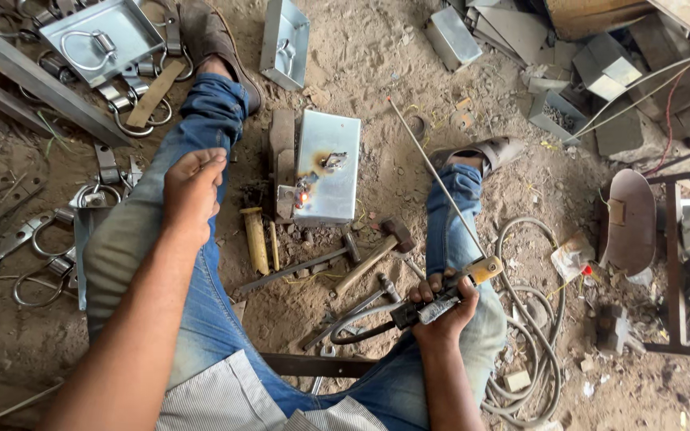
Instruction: The person welds small metal components onto a larger metal box. They use a hammer to adjust parts and a welding electrode to fuse them together while sitting on the ground.
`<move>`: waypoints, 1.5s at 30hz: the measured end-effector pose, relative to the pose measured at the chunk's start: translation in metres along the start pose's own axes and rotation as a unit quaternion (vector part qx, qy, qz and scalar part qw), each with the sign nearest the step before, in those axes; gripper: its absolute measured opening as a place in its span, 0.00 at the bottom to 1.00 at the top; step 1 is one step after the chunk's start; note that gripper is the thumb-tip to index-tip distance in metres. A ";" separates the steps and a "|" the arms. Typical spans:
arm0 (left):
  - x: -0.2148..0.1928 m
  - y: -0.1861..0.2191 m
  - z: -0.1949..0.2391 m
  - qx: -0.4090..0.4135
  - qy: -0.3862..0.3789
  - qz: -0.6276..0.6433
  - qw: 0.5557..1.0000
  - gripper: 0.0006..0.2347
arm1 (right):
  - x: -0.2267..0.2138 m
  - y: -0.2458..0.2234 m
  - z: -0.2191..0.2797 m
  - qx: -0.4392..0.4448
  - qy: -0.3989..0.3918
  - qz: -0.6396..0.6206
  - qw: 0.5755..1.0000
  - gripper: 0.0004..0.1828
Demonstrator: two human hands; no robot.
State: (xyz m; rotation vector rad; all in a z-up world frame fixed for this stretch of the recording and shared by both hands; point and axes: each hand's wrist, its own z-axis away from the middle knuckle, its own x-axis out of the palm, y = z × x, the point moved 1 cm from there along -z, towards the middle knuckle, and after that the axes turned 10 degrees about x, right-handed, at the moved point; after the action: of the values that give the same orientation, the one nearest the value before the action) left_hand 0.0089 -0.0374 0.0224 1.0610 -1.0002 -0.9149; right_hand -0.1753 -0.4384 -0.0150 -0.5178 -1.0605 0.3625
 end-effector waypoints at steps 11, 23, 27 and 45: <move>0.078 -0.021 -0.111 0.005 -0.163 -0.236 0.958 0.15 | -0.020 -0.014 -0.006 0.024 -0.004 -0.045 0.999 0.18; 0.100 -0.032 -0.126 -0.089 -0.305 -0.255 0.913 0.24 | -0.017 -0.011 -0.003 0.021 0.025 -0.040 0.999 0.18; 0.102 -0.028 -0.126 -0.072 -0.305 -0.232 0.921 0.22 | -0.016 -0.009 -0.006 0.025 0.017 -0.034 0.999 0.18; 0.125 -0.030 -0.142 0.097 -0.289 -0.356 0.883 0.14 | -0.017 -0.008 -0.004 0.038 0.021 -0.046 0.998 0.18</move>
State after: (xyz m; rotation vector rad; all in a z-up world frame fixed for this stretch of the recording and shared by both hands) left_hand 0.1763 -0.1255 -0.0066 1.3980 -1.2202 -1.8445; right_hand -0.1790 -0.4547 -0.0246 -0.4048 -1.0225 0.3090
